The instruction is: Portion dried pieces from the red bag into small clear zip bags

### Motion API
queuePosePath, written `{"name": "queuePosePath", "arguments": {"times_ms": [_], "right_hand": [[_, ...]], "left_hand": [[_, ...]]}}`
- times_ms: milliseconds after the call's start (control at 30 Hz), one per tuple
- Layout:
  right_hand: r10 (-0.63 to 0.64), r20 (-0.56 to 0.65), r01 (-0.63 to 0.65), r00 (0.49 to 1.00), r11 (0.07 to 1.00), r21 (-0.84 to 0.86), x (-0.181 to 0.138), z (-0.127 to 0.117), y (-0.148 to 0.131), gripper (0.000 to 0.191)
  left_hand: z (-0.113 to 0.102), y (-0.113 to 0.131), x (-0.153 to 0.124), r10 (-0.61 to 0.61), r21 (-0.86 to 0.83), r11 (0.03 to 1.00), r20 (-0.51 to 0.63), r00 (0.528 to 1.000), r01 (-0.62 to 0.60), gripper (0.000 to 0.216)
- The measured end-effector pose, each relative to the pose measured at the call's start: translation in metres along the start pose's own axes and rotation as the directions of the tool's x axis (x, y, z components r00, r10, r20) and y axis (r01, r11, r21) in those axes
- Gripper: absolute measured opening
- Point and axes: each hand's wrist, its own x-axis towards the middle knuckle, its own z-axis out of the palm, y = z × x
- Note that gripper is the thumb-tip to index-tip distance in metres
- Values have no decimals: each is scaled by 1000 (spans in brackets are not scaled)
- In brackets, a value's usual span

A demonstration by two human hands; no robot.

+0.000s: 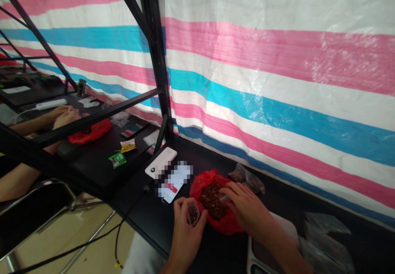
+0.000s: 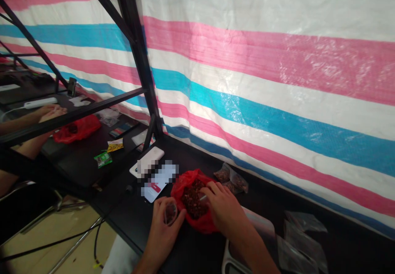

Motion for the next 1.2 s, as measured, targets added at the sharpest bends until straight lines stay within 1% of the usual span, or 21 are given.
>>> {"name": "queuePosePath", "arguments": {"times_ms": [33, 100, 167, 233, 300, 400, 533, 700, 800, 867, 1033, 1100, 1200], "right_hand": [[37, 66, -36, 997, 999, -22, 1, 1, 2, 38], [93, 146, -86, 985, 995, -58, 3, 4, 4, 38], [133, 148, -120, 980, 988, -96, 5, 6, 2, 36], [172, 124, -155, 977, 978, -139, 8, 9, 0, 33], [206, 119, -184, 971, 968, -172, 10, 11, -1, 34], [200, 135, -180, 970, 972, -150, 14, 14, -3, 40], [161, 115, -152, 980, 985, -77, 16, 19, -6, 34], [113, 133, -112, 985, 994, -16, 16, 24, -7, 37], [101, 139, -108, 985, 993, 42, 15, 24, -5, 34], [88, 142, -102, 986, 990, 96, 14, 22, -3, 32], [4, 131, -33, 991, 975, 221, 10, 22, -4, 28], [5, 118, -35, 993, 968, 249, 9, 23, -3, 27], [24, 105, -55, 994, 950, 308, 6, 20, 1, 31]], "left_hand": [[-1, -2, 2, -8, -14, 1000, -2, 1000, 8, 22], [-1, -6, 6, -26, -34, 999, 78, 997, 29, 21], [1, -7, 11, -39, -34, 998, 163, 986, 45, 16], [6, -6, 15, -45, -55, 997, 189, 981, 56, 12], [11, -4, 19, -49, -134, 988, 205, 978, 78, 12], [18, -1, 24, -60, -262, 957, 250, 966, 127, 15], [21, -1, 26, -85, -335, 929, 222, 971, 158, 19], [22, -5, 24, -137, -451, 869, 180, 974, 205, 23], [22, -7, 22, -151, -494, 841, 179, 972, 221, 26], [22, -6, 22, -153, -493, 840, 187, 970, 227, 28], [20, 2, 21, -171, -490, 839, 175, 970, 236, 30], [18, 4, 20, -165, -481, 846, 171, 971, 228, 32], [14, 3, 17, -120, -420, 889, 170, 978, 182, 33]]}}
